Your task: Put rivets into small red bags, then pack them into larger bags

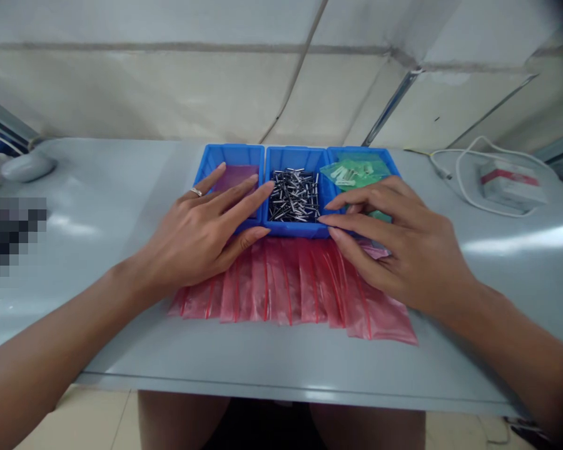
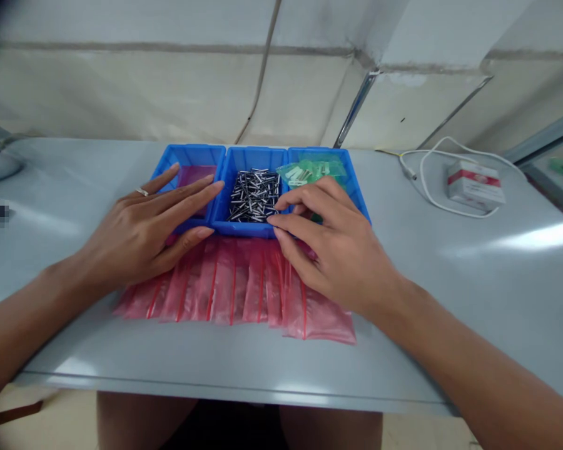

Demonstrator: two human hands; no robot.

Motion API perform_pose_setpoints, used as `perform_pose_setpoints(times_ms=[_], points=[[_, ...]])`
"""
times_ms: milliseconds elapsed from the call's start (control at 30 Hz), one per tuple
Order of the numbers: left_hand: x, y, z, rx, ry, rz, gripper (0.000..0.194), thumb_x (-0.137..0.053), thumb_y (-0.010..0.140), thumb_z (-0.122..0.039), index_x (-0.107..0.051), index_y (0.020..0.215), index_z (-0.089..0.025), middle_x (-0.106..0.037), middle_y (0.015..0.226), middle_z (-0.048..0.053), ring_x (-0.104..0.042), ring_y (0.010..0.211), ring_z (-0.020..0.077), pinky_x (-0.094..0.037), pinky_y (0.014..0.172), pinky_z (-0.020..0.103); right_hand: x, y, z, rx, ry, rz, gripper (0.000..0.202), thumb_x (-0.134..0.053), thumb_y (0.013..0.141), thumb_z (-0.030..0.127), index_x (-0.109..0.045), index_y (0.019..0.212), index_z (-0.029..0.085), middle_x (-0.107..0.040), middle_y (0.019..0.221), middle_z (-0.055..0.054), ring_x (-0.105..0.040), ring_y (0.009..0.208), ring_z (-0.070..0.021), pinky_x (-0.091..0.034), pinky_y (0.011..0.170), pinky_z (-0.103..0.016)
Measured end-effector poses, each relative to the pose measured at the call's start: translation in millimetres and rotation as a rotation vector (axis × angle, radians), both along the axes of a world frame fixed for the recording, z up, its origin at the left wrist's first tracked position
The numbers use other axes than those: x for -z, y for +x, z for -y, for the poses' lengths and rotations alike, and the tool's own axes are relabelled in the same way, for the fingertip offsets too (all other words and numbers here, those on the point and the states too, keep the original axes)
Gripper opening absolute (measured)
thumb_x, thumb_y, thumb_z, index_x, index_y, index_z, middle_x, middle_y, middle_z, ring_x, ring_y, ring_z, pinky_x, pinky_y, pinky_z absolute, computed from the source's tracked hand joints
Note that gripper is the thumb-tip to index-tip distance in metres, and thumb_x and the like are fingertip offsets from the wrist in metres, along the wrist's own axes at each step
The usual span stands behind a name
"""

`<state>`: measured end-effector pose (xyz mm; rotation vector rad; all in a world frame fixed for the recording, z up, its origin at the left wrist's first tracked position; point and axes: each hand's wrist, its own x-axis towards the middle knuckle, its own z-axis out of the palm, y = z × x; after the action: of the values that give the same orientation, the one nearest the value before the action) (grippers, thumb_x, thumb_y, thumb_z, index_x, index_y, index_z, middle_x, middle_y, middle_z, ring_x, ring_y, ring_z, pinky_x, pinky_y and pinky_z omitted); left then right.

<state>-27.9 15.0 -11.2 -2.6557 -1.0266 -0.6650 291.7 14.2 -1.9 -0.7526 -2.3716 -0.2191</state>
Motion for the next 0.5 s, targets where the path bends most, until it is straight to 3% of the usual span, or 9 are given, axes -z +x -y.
perform_pose_setpoints(times_ms=[100,200,300,333,400,500], points=[[3.3,-1,0,0.042,0.031,0.0,0.052,-0.064,0.115,-0.039,-0.059,0.163,-0.021,-0.064,0.164,0.016,-0.063,0.155,0.0374,-0.051,0.136,0.06,-1.0,0,0,-0.002,-0.016,-0.009,0.025,-0.072,0.102,0.009,-0.077,0.115,0.029,-0.077,0.121,-0.008,-0.074,0.107,-0.0286,-0.065,0.096,-0.05],[6.5,-1,0,0.072,0.03,0.049,0.046,-0.068,0.113,-0.03,-0.065,0.158,-0.02,-0.063,0.165,0.015,-0.067,0.151,0.0338,-0.056,0.133,0.052,-9.8,4,4,-0.05,0.092,-0.025,0.025,-0.075,0.098,0.007,-0.076,0.116,0.023,-0.078,0.117,-0.013,-0.073,0.103,-0.0295,-0.063,0.091,-0.048],[7.2,0,-1,0.1,0.031,0.091,0.044,-0.07,0.111,-0.026,-0.068,0.155,-0.021,-0.066,0.163,0.014,-0.071,0.147,0.0301,-0.056,0.134,0.048,-25.6,7,18,-0.033,0.179,0.007,0.016,-0.074,0.097,0.01,-0.075,0.108,0.022,-0.078,0.098,-0.01,-0.07,0.085,-0.0237,-0.054,0.073,-0.04],[7.0,0,-2,0.104,0.038,0.092,0.043,-0.071,0.111,-0.025,-0.068,0.153,-0.021,-0.067,0.162,0.014,-0.071,0.147,0.0293,-0.056,0.134,0.048,-30.5,7,24,-0.006,0.171,0.033,0.011,-0.071,0.099,0.013,-0.074,0.099,0.023,-0.075,0.085,-0.006,-0.066,0.074,-0.0202,-0.048,0.065,-0.037],[6.4,0,-2,0.108,0.072,0.078,0.041,-0.071,0.11,-0.022,-0.07,0.151,-0.02,-0.07,0.159,0.012,-0.072,0.146,0.0282,-0.057,0.134,0.047,-36.7,6,35,0.083,0.068,0.184,0.027,-0.06,0.102,0.02,-0.065,0.077,0.025,-0.062,0.063,0.0,-0.053,0.054,-0.0168,-0.035,0.055,-0.037],[5.7,2,-2,0.105,0.124,0.059,0.039,-0.074,0.108,-0.02,-0.071,0.147,-0.019,-0.075,0.153,0.01,-0.076,0.139,0.0289,-0.061,0.129,0.048,-34.2,1,43,0.308,-0.129,0.473,0.048,-0.05,0.105,0.036,-0.056,0.058,0.026,-0.057,0.05,-0.003,-0.045,0.044,-0.0194,-0.021,0.057,-0.037]])
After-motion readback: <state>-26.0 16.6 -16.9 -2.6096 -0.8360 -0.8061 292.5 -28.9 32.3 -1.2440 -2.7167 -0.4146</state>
